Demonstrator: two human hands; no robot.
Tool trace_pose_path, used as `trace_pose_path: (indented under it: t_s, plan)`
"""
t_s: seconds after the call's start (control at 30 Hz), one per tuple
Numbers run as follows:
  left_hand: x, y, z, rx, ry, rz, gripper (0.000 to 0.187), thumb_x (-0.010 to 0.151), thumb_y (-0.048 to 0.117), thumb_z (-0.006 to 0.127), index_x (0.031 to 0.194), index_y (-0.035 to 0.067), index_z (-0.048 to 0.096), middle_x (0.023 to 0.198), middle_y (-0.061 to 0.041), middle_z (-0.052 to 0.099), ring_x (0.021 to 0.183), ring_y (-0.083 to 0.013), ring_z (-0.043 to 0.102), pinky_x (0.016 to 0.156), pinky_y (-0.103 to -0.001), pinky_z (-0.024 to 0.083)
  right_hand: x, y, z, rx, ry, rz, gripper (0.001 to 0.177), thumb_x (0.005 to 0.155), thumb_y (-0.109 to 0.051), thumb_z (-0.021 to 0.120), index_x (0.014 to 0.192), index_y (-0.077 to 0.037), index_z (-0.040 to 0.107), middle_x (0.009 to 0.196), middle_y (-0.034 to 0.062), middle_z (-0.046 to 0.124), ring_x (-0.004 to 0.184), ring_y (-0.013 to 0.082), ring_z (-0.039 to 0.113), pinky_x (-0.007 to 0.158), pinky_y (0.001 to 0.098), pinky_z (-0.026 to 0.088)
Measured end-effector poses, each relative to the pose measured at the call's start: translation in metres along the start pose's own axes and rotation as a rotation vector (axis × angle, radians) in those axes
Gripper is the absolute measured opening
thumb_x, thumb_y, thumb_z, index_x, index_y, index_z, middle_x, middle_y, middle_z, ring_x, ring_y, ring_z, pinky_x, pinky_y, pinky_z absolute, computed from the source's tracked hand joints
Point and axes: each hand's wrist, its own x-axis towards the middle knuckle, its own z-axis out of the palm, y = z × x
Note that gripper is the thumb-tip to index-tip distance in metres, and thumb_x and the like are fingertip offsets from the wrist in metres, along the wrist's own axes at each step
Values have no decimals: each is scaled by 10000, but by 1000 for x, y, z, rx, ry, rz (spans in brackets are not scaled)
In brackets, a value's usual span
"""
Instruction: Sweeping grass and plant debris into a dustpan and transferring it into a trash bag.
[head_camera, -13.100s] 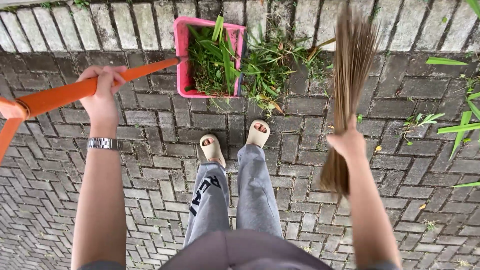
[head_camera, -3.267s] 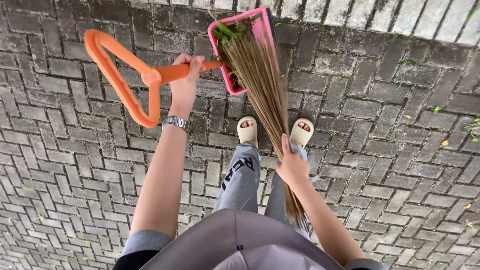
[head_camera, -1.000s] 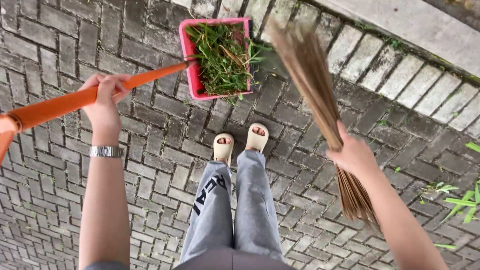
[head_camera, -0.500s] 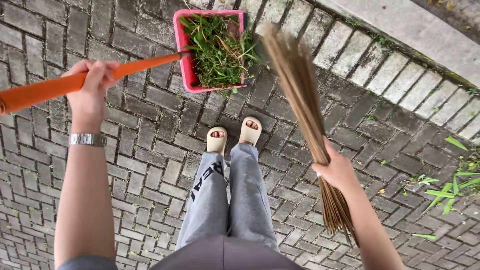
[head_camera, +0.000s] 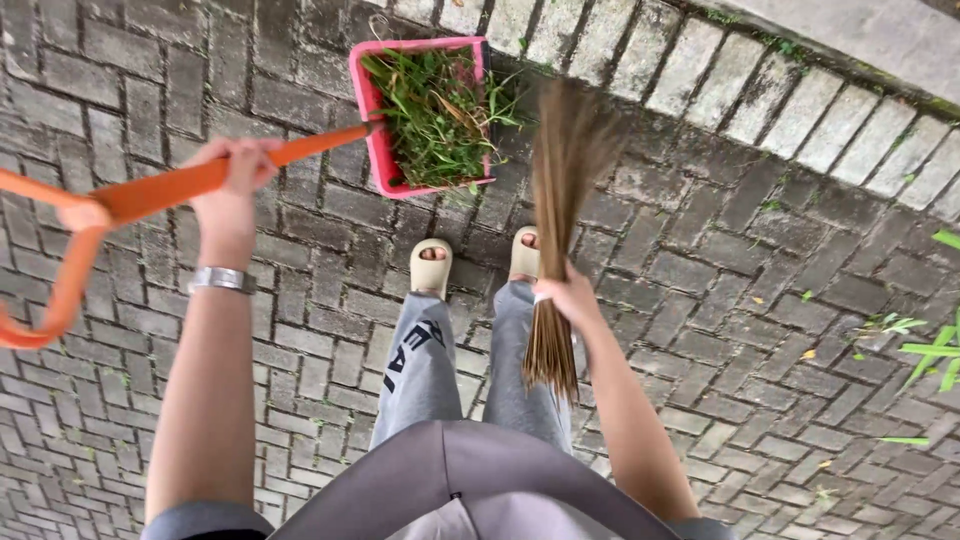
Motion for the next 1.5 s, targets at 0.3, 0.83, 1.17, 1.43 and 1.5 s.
trace_pose_path:
  t_s: [0.3, 0.83, 1.17, 1.43, 1.5]
  plan:
    - [8, 0, -4, -4, -179, 10, 231, 1053, 196, 629, 889, 37, 600, 980, -88, 725, 1030, -158, 694, 867, -290, 575, -77, 51, 25, -253, 62, -240, 974, 706, -322, 800, 1578, -242, 372, 1101, 169, 747, 953, 284, 735, 877, 377, 560]
    - [8, -4, 1, 19, -209, 53, 183, 1059, 125, 567, 897, 43, 586, 1072, -101, 745, 871, -92, 620, 793, -259, 497, 6, -58, 96, -453, -52, -32, 1042, 804, -239, 722, 1649, -121, 123, 1140, 206, 717, 901, 310, 781, 822, 397, 687]
    - [14, -9, -1, 52, -143, -30, 138, 1041, 171, 579, 944, 73, 585, 1065, -45, 743, 992, -71, 661, 773, -229, 506, -114, 50, 6, -427, 104, -88, 1040, 706, -323, 733, 1614, -322, 225, 973, 148, 772, 821, 310, 792, 863, 396, 621]
    - [8, 0, -9, 259, -80, -235, 293, 1047, 378, 657, 1059, 85, 648, 1013, 19, 685, 870, -58, 565, 756, -251, 496, -55, 126, -57, -545, 498, -50, 1083, 798, -354, 775, 1684, -282, 157, 1034, 227, 735, 876, 379, 709, 843, 457, 589]
    - [8, -6, -14, 170, -41, -238, 285, 1046, 376, 659, 1067, 92, 655, 1008, 20, 665, 896, -54, 588, 794, -237, 523, -49, 102, -59, -518, 454, 76, 1052, 854, -370, 719, 1686, -307, 78, 1117, 239, 677, 812, 359, 694, 769, 453, 618]
